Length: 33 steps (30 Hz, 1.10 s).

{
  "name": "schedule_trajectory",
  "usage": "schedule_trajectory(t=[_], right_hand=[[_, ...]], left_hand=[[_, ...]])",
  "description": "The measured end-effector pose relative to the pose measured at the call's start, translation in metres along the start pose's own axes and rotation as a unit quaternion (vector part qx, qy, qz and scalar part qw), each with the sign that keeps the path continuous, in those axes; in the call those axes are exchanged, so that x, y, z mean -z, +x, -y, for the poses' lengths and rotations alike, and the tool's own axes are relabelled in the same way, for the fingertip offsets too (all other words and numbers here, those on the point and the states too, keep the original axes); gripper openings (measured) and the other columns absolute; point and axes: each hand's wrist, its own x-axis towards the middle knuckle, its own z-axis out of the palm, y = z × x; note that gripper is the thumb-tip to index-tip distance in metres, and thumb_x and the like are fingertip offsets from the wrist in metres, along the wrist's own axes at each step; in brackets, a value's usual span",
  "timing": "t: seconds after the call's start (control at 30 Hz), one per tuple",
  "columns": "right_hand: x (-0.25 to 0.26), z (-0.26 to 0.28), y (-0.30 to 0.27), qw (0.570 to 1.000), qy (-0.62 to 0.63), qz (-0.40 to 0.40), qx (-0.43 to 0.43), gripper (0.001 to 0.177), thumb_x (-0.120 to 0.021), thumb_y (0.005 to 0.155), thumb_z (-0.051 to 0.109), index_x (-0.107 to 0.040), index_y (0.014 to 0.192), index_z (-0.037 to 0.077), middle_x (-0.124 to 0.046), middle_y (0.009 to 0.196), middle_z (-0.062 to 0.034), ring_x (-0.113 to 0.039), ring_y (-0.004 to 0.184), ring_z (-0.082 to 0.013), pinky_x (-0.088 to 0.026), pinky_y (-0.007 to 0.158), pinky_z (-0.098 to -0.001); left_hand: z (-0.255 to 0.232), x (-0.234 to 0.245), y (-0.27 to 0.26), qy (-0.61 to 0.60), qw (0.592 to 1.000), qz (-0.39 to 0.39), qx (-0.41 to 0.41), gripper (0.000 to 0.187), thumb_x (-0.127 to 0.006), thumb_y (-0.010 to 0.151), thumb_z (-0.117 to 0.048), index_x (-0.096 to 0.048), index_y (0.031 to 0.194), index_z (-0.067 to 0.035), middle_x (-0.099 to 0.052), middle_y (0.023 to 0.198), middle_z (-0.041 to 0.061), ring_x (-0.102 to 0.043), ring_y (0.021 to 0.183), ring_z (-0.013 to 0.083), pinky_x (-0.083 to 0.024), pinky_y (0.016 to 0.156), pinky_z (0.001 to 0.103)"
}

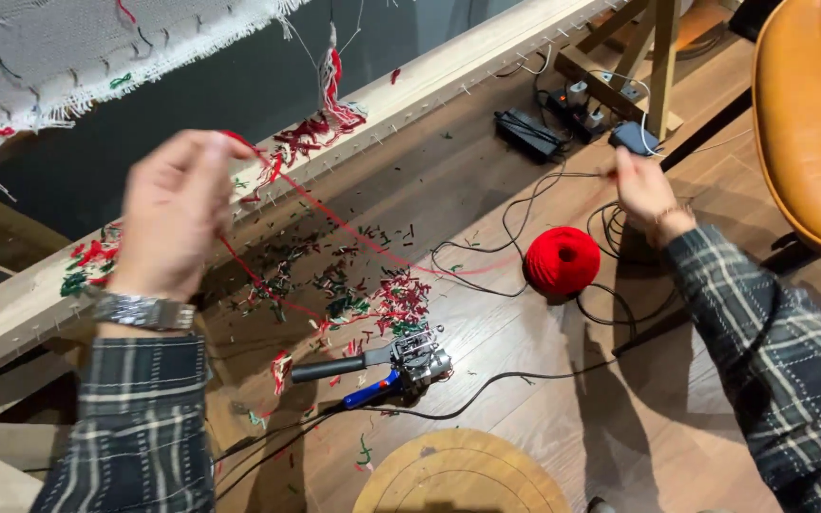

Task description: Using a tufting gun to apply red yarn to a rug canvas following a pre-drawn design.

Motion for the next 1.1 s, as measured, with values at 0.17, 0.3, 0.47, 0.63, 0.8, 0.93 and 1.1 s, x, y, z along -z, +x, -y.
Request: schedule_trajectory(t=[0.17, 0.3, 0.47, 0.63, 0.8, 0.93, 1.1], right_hand=[[0.032, 0.154, 0.002, 0.968, 0.222, 0.01, 0.114, 0.048, -0.032, 0.112, 0.04, -0.073, 0.113, 0.015, -0.063, 0.102, 0.0027, -0.05, 0.089, -0.0083, -0.033, 0.081, -0.0291], [0.043, 0.189, -0.003, 0.95, 0.281, 0.038, 0.133, 0.038, -0.041, 0.107, 0.033, -0.074, 0.101, 0.015, -0.057, 0.074, 0.0089, -0.042, 0.062, -0.0018, -0.022, 0.054, -0.0218], [0.039, 0.192, -0.021, 0.973, 0.176, 0.107, 0.105, 0.033, -0.044, 0.098, 0.023, -0.074, 0.093, 0.009, -0.059, 0.071, 0.0014, -0.048, 0.06, -0.009, -0.031, 0.054, -0.0249], [0.035, 0.186, -0.042, 0.979, 0.068, 0.176, 0.077, 0.028, -0.048, 0.089, 0.013, -0.074, 0.085, 0.003, -0.061, 0.068, -0.0061, -0.055, 0.058, -0.0161, -0.04, 0.053, -0.0278], [0.028, 0.175, -0.061, 0.967, -0.041, 0.245, 0.052, 0.023, -0.052, 0.081, 0.004, -0.073, 0.076, -0.004, -0.063, 0.064, -0.0135, -0.062, 0.056, -0.023, -0.049, 0.053, -0.0307], [-0.03, 0.051, -0.005, 0.909, -0.239, 0.341, -0.011, 0.023, -0.066, 0.083, 0.011, -0.087, 0.089, 0.007, -0.084, 0.072, -0.0156, -0.082, 0.069, -0.0266, -0.064, 0.058, -0.0332], [-0.078, 0.118, -0.041, 0.86, -0.336, 0.326, 0.204, 0.056, -0.074, 0.088, 0.026, -0.062, 0.142, 0.016, -0.069, 0.139, -0.0194, -0.06, 0.134, -0.0439, -0.046, 0.115, -0.0614]], left_hand=[[0.008, -0.023, 0.002, 0.005, 0.998, 0.028, 0.056, 0.017, -0.06, 0.109, -0.03, -0.071, 0.102, -0.019, -0.042, 0.067, -0.013, -0.025, 0.052, 0.0018, -0.021, 0.047, 0.02], [0.021, -0.026, 0.003, -0.024, 0.999, 0.028, 0.035, 0.011, -0.063, 0.108, -0.02, -0.072, 0.11, -0.014, -0.039, 0.053, -0.01, -0.032, 0.046, -0.0022, -0.028, 0.045, 0.015], [0.028, -0.018, 0.002, -0.001, 0.999, 0.025, 0.037, 0.01, -0.065, 0.107, -0.022, -0.073, 0.109, -0.016, -0.044, 0.054, -0.01, -0.032, 0.051, -0.0029, -0.026, 0.049, 0.015], [0.032, -0.011, 0.0, 0.028, 0.999, 0.01, 0.042, 0.01, -0.066, 0.107, -0.023, -0.074, 0.109, -0.019, -0.049, 0.058, -0.01, -0.032, 0.056, -0.0029, -0.026, 0.053, 0.014], [0.001, -0.017, -0.016, 0.071, 0.996, 0.014, 0.056, 0.008, -0.069, 0.105, -0.024, -0.076, 0.108, -0.023, -0.054, 0.061, -0.012, -0.034, 0.06, -0.0001, -0.03, 0.058, 0.015], [0.022, -0.024, -0.008, 0.081, 0.995, 0.033, 0.039, 0.011, -0.068, 0.104, -0.025, -0.076, 0.11, -0.021, -0.064, 0.074, -0.006, -0.047, 0.07, 0.0036, -0.04, 0.066, 0.021], [0.034, -0.044, 0.008, 0.11, 0.989, 0.102, -0.013, 0.018, -0.064, 0.106, -0.025, -0.077, 0.117, -0.017, -0.079, 0.103, 0.007, -0.075, 0.092, 0.0187, -0.059, 0.086, 0.036]])
